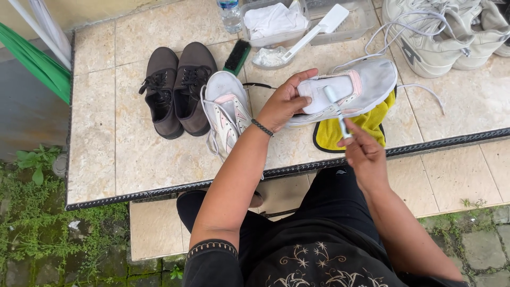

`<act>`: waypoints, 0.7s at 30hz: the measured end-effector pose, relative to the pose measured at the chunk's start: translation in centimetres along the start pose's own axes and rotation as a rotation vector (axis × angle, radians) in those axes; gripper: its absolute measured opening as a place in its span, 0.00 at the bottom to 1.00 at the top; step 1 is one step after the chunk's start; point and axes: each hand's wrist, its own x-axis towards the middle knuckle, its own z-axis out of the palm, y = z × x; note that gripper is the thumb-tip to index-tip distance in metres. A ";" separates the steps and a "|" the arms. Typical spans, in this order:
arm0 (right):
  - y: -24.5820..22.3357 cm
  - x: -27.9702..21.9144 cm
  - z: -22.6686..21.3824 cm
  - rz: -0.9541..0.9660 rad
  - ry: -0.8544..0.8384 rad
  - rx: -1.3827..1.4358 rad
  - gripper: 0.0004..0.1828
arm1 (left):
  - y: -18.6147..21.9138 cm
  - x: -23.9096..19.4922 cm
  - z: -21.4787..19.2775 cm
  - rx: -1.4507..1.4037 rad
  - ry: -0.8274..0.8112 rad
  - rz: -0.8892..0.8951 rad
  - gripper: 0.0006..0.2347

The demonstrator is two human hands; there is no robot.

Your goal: Cleaning a white sneaker by scrubbing the midsole and upper with a toothbrush and cleaning solution.

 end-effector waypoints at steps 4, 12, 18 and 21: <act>1.3 0.4 -1.5 0.002 0.090 -0.049 0.26 | 0.6 -0.1 -0.5 -0.023 -0.029 -0.005 0.27; 0.8 0.6 -1.9 -0.010 0.092 -0.016 0.25 | 1.3 -0.4 -0.3 -0.034 -0.020 -0.003 0.27; 1.4 -0.8 0.1 -0.018 0.024 0.028 0.25 | 0.8 -0.4 0.1 0.004 0.000 -0.014 0.27; 0.6 0.9 -2.2 0.036 0.180 -0.039 0.24 | 0.3 0.1 0.4 0.050 0.018 -0.010 0.26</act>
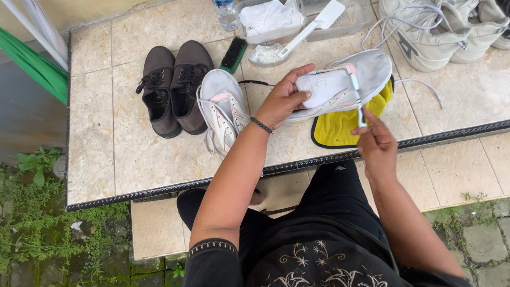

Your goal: Cleaning a white sneaker by scrubbing the midsole and upper with a toothbrush and cleaning solution.

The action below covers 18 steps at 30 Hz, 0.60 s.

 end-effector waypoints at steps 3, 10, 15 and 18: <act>1.2 1.0 -2.5 -0.001 0.114 0.081 0.24 | -2.9 1.9 -0.6 0.053 0.032 0.023 0.25; 3.1 1.3 -4.4 0.017 0.160 0.077 0.25 | -1.0 2.7 3.0 0.376 0.037 0.046 0.29; 3.5 1.0 -4.4 0.042 -0.005 -0.124 0.26 | -0.7 1.7 5.0 0.943 -0.016 -0.081 0.39; 4.2 2.7 -7.1 -0.021 0.113 -0.138 0.27 | 0.8 1.1 6.3 1.025 -0.010 -0.100 0.33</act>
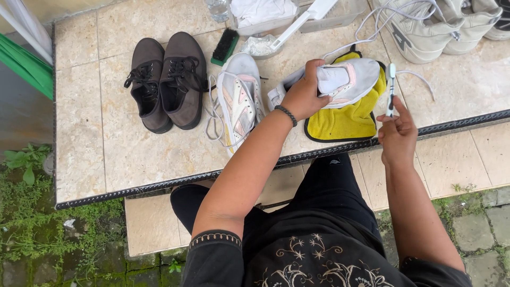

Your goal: Cleaning a white sneaker by scrubbing the midsole and upper with a toothbrush and cleaning solution.

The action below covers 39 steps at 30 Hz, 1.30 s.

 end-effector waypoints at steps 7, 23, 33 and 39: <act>-1.8 0.7 0.6 -0.006 -0.162 -0.145 0.27 | -1.3 1.6 0.8 0.038 0.008 -0.010 0.29; -4.5 2.5 1.5 0.221 -0.091 -0.192 0.26 | -2.3 3.5 1.7 0.071 0.068 0.008 0.27; -3.9 0.3 2.3 0.065 -0.302 -0.103 0.24 | 1.8 -2.3 -1.4 0.307 0.113 0.029 0.18; -4.3 1.9 1.4 -0.059 -0.205 -0.110 0.25 | 1.0 -3.8 0.3 0.246 0.195 -0.081 0.21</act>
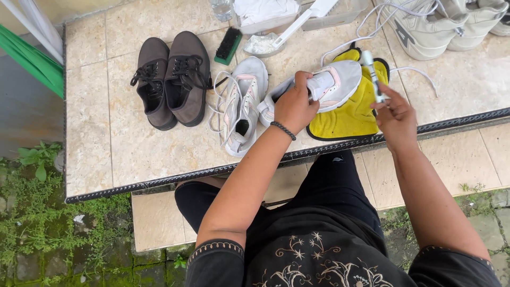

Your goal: Cleaning a white sneaker by scrubbing the midsole and upper with a toothbrush and cleaning solution.

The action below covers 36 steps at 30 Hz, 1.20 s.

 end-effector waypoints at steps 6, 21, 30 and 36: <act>3.6 1.4 -2.0 0.008 -0.088 -0.113 0.23 | -0.2 0.0 1.0 0.009 0.079 0.002 0.21; 1.9 1.6 0.3 0.047 -0.170 -0.141 0.24 | -2.0 0.6 1.8 0.271 0.448 0.280 0.19; 0.2 0.8 0.4 0.059 -0.149 -0.163 0.24 | -5.1 2.0 5.9 0.421 0.521 0.309 0.20; 1.5 1.6 -1.3 0.004 -0.040 -0.196 0.24 | -4.7 2.1 5.3 0.391 0.542 0.338 0.20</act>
